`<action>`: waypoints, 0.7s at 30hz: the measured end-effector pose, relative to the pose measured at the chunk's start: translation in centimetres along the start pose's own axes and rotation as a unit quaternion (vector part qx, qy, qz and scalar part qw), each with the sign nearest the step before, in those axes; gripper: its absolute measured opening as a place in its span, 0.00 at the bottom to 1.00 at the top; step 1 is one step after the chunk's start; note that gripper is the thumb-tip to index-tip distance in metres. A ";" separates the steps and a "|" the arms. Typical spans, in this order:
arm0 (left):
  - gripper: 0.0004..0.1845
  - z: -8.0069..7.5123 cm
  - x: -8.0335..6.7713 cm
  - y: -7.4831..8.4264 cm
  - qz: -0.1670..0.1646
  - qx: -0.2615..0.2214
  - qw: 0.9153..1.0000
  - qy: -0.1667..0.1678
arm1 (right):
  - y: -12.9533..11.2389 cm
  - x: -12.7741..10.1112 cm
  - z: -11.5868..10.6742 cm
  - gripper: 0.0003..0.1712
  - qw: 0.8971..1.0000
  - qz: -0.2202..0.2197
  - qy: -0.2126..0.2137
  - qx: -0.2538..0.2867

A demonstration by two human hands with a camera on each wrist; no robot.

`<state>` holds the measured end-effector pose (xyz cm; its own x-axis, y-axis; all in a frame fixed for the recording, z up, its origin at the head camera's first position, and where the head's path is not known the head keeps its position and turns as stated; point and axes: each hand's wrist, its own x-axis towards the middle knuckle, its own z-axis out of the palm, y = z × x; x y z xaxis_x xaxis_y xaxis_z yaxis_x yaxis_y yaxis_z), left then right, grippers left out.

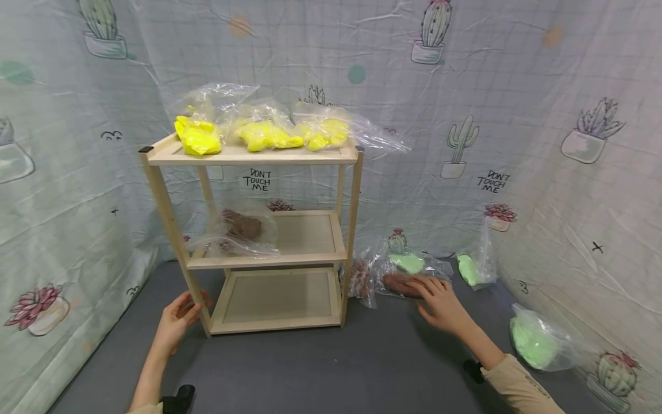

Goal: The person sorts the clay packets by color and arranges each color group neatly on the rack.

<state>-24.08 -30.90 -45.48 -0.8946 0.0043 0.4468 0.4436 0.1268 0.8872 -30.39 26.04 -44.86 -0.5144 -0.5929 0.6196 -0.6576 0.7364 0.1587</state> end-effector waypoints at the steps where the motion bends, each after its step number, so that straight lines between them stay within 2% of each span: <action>1: 0.14 0.0 0.0 0.0 -0.001 0.004 1.000 0.001 | 0.4 -0.4 0.1 0.31 1.000 0.009 -0.009 -0.005; 8: 0.13 0.2 0.0 0.0 -0.001 0.026 1.000 0.012 | 2.9 -2.2 0.4 0.33 0.995 0.065 -0.056 -0.047; 14: 0.14 0.1 -0.1 -0.2 -0.004 0.010 1.000 0.007 | 4.7 -3.1 1.0 0.35 0.993 0.069 -0.057 -0.074; 21: 0.14 0.1 -0.1 0.0 -0.008 0.004 1.000 0.010 | 6.5 -4.0 1.9 0.37 0.988 0.082 -0.095 -0.089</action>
<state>-24.03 -30.78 -45.55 -0.9008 -0.0173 0.4340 0.4280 0.1342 0.8938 -33.68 32.55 -47.75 -0.7107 -0.4995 0.4954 -0.4585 0.8630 0.2122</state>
